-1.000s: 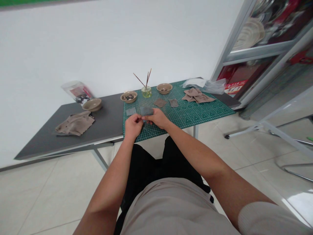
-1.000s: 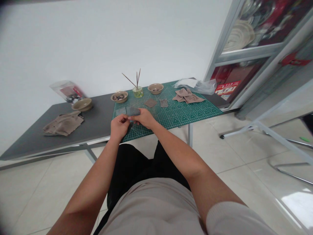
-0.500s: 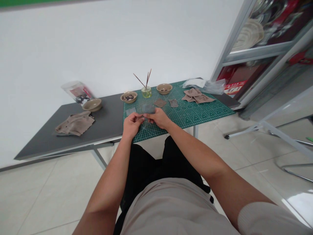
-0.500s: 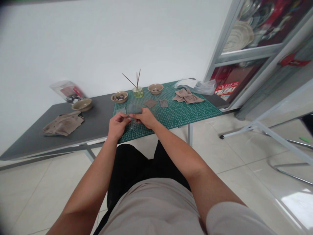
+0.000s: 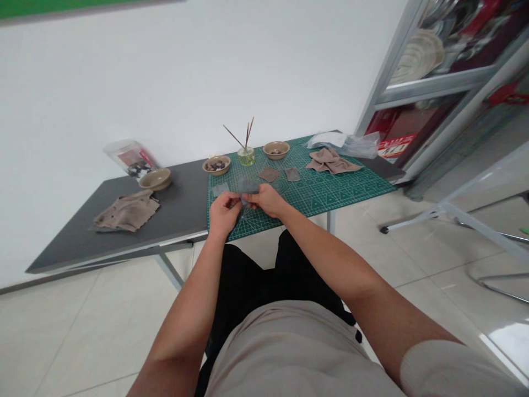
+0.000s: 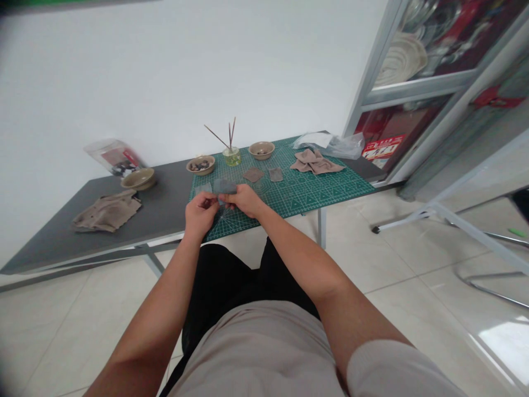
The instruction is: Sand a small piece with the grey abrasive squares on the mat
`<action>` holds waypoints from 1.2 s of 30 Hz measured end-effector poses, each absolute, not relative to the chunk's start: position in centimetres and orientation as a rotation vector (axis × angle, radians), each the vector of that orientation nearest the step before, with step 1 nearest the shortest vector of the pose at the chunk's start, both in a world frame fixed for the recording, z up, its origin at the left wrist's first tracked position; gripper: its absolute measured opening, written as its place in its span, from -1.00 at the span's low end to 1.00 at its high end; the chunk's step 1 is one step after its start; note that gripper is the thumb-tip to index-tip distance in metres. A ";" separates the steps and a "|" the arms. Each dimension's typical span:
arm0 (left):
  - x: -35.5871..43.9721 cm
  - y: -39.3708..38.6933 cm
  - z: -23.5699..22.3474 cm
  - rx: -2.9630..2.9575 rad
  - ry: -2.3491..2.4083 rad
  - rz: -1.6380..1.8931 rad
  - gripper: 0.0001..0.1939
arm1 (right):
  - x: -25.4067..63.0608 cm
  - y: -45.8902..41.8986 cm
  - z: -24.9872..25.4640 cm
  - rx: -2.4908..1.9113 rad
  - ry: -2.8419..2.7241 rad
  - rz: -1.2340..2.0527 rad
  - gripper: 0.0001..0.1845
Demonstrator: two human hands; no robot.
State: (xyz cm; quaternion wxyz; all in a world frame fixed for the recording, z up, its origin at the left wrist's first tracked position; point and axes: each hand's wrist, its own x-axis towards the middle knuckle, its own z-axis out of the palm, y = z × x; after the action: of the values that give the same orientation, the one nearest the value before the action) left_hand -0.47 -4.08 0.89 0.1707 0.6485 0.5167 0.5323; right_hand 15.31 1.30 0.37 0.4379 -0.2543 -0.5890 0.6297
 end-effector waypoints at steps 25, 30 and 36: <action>-1.0 -4.1 1.4 1.804 1.265 1.593 -0.91 | 15.6 1.2 1.1 -0.588 -1.464 1.785 -0.48; -1.2 -3.9 1.2 1.694 1.222 1.574 -0.91 | 15.7 1.2 1.2 -0.579 -1.472 1.831 -0.42; -0.8 -4.0 0.8 1.827 1.384 1.596 -0.90 | 15.5 1.2 1.0 -0.669 -1.601 1.624 -0.52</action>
State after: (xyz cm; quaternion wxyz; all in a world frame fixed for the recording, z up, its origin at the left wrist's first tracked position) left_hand -0.84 -4.05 0.81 0.1734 0.6444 0.4880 0.5626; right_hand 15.47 1.16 1.01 0.3732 -0.2613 -0.6248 0.6341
